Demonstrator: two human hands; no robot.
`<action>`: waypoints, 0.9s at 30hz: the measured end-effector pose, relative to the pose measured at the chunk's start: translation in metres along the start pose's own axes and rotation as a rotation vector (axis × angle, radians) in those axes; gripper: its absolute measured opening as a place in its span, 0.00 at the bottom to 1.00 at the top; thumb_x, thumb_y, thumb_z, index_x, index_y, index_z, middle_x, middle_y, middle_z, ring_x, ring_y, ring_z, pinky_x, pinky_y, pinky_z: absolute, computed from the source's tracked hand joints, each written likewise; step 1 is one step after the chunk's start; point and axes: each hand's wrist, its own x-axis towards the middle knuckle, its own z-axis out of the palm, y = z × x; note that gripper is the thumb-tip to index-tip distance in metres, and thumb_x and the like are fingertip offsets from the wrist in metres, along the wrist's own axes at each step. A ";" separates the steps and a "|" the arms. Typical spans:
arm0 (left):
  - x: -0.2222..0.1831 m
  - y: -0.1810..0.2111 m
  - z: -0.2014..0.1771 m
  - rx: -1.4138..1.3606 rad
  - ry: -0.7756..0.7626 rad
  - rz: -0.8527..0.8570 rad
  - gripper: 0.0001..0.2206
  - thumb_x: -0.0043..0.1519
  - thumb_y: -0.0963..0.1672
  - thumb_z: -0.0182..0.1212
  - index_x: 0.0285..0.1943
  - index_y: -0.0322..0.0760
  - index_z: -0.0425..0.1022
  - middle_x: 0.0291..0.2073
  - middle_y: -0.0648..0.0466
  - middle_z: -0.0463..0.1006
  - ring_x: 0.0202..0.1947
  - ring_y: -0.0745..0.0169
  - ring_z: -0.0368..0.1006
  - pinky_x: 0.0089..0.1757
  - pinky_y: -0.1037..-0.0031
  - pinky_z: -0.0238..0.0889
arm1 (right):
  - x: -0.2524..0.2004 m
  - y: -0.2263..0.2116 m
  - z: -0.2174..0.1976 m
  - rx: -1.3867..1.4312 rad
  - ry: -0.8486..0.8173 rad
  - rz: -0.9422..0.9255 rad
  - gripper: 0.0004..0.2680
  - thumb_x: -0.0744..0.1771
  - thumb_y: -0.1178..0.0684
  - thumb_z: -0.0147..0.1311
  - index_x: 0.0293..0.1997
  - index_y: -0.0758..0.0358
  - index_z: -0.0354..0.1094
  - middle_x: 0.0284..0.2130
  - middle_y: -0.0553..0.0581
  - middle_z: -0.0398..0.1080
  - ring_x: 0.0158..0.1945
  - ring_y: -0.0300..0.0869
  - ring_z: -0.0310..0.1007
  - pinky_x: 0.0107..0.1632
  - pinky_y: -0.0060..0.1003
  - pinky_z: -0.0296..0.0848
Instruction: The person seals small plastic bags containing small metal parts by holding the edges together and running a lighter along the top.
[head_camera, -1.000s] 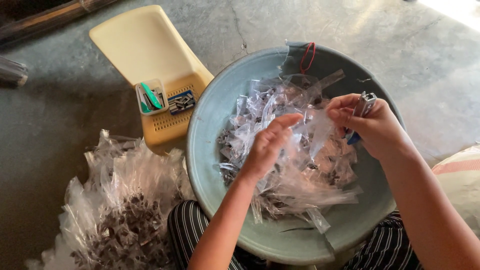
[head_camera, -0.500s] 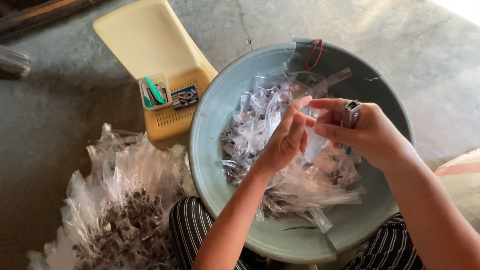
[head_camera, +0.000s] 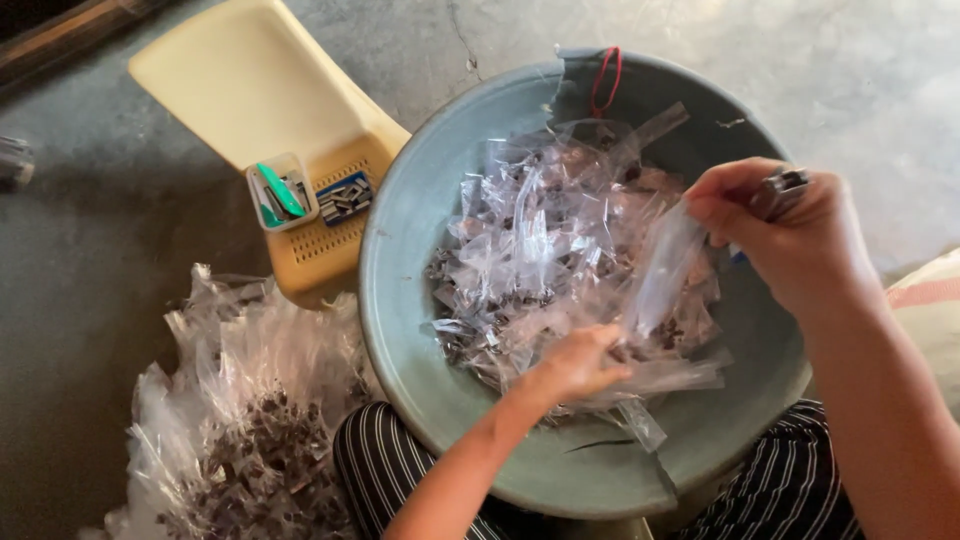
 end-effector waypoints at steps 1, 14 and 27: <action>-0.002 -0.005 -0.005 0.202 -0.108 -0.188 0.20 0.60 0.44 0.63 0.62 0.42 0.68 0.55 0.51 0.75 0.50 0.57 0.73 0.49 0.68 0.72 | -0.002 -0.003 -0.005 -0.025 0.061 0.005 0.02 0.69 0.61 0.63 0.43 0.62 0.75 0.35 0.51 0.75 0.31 0.34 0.67 0.37 0.24 0.68; 0.100 -0.142 -0.085 0.019 0.753 -0.558 0.29 0.57 0.60 0.57 0.57 0.39 0.73 0.52 0.49 0.77 0.53 0.46 0.72 0.48 0.52 0.64 | -0.010 -0.001 -0.015 -0.034 0.076 -0.202 0.04 0.72 0.69 0.58 0.43 0.68 0.70 0.47 0.63 0.71 0.48 0.43 0.71 0.44 0.28 0.66; 0.031 0.029 -0.103 -0.598 0.767 0.257 0.06 0.63 0.41 0.61 0.47 0.37 0.75 0.33 0.54 0.79 0.34 0.65 0.77 0.42 0.77 0.74 | -0.001 0.013 0.010 -0.027 0.032 0.050 0.02 0.68 0.58 0.63 0.42 0.62 0.76 0.31 0.50 0.74 0.30 0.32 0.66 0.34 0.25 0.65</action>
